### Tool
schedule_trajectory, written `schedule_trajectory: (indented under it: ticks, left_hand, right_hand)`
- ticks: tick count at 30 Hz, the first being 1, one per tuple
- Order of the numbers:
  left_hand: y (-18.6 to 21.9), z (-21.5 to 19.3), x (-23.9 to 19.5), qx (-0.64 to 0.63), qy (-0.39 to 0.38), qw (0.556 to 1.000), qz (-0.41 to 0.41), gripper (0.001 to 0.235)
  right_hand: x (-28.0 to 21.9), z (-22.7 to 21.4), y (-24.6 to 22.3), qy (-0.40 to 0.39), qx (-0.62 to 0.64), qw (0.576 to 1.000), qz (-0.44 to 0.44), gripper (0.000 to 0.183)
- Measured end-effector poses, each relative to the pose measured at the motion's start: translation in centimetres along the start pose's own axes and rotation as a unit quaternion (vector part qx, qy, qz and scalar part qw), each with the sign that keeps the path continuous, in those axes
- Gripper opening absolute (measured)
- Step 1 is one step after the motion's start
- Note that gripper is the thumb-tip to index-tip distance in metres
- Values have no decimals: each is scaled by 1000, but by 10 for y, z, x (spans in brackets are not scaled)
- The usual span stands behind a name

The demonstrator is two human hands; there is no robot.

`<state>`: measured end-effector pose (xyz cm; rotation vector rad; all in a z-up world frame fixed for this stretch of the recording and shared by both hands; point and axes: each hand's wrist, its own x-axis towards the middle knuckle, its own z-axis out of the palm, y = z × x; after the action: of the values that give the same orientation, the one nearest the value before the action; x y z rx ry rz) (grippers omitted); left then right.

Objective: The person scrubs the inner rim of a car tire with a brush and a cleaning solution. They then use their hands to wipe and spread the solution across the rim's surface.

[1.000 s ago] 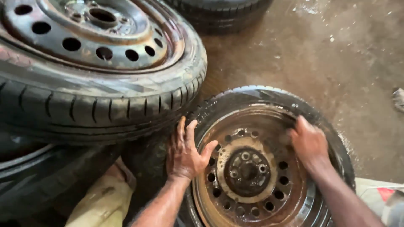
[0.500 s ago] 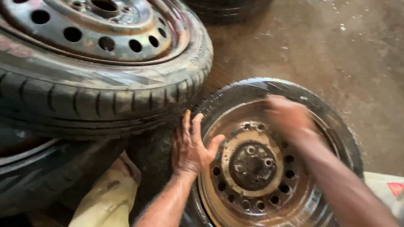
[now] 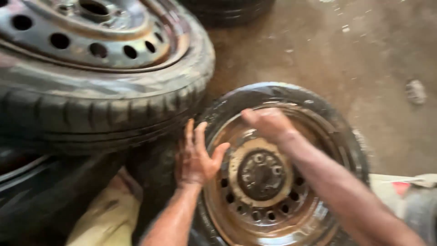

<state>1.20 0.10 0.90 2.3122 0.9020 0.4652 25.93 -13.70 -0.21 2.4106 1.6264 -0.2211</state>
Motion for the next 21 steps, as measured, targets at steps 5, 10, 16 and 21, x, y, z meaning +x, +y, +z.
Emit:
schedule_trajectory:
  ticks: [5, 10, 16, 21]
  left_hand:
    - [-9, 1, -3, -9, 26, 1000, 16, 76]
    - [-5, -1, -1, -17, 19, 1000, -5, 76]
    - [-4, -1, 2, 11, 2, 1000, -20, 75]
    - [-10, 9, 2, 19, 23, 1000, 7, 75]
  right_hand:
    - [-74, 19, 39, 167, 56, 962, 210, 34]
    - [-224, 49, 7, -42, 40, 908, 414, 39]
    - [-339, -27, 37, 156, 272, 828, 464, 36]
    - [-451, -14, 155, 227, 255, 794, 503, 36]
